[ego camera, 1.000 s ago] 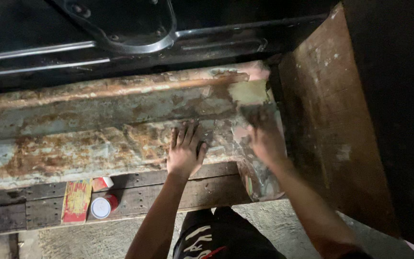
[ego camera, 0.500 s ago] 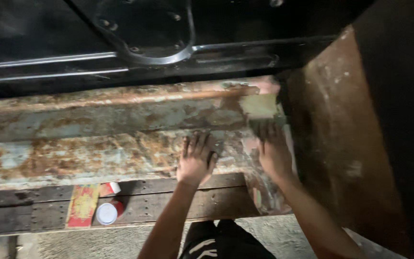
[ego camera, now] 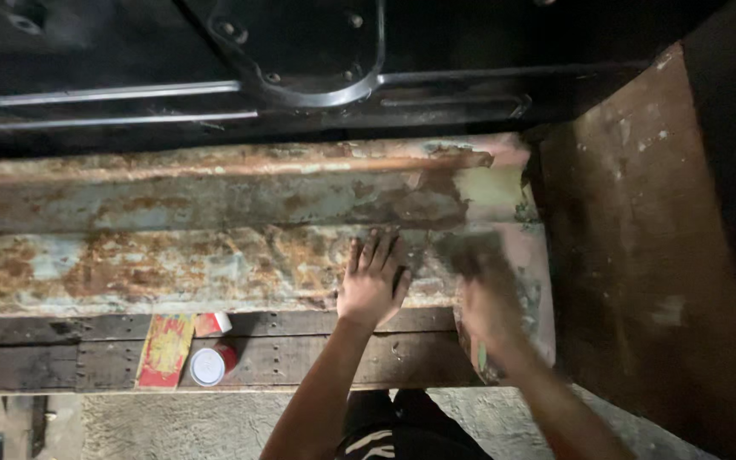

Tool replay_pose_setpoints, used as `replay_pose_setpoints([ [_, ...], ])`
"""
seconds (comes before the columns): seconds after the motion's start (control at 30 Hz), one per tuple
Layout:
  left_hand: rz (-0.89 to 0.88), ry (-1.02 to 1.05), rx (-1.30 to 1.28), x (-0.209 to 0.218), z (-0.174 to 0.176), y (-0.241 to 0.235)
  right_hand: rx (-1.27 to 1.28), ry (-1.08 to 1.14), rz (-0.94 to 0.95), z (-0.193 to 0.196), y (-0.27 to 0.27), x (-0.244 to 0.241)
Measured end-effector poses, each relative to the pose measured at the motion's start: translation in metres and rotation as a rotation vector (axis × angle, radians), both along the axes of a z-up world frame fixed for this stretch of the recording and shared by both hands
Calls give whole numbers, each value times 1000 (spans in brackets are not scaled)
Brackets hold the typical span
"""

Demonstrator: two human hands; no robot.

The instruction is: The person uses a sanding block to sand a long, rusty metal panel. They move the sanding block back and forth across the surface, removing rust and old paint to prepare the metal for further treatment.

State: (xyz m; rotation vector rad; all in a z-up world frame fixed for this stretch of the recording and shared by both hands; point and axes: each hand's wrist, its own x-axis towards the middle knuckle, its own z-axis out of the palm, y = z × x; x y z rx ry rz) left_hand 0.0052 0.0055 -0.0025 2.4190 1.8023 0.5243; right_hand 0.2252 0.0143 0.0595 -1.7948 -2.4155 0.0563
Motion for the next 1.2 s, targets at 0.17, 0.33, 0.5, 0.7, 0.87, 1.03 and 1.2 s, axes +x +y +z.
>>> replay_pose_setpoints([
  [0.17,12,-56,-72,-3,-3,-3,-535,174,-363,-11,-5,12],
  [0.33,23,-83,-43,-2,-7,-3,-104,102,-327,-38,21,28],
  [0.5,51,-234,-101,-15,-12,6,160,54,124,-47,-14,-8],
  [0.7,178,-65,61,-129,-11,28,-249,59,-254,-26,64,-15],
  [0.87,211,-123,-234,-156,-6,43,-126,520,27,-66,75,-95],
  [1.03,296,-55,-301,-149,-2,44,-748,87,-243,-84,88,-125],
  [1.2,292,-56,-328,-151,5,50,-276,75,-318,-43,128,-82],
])
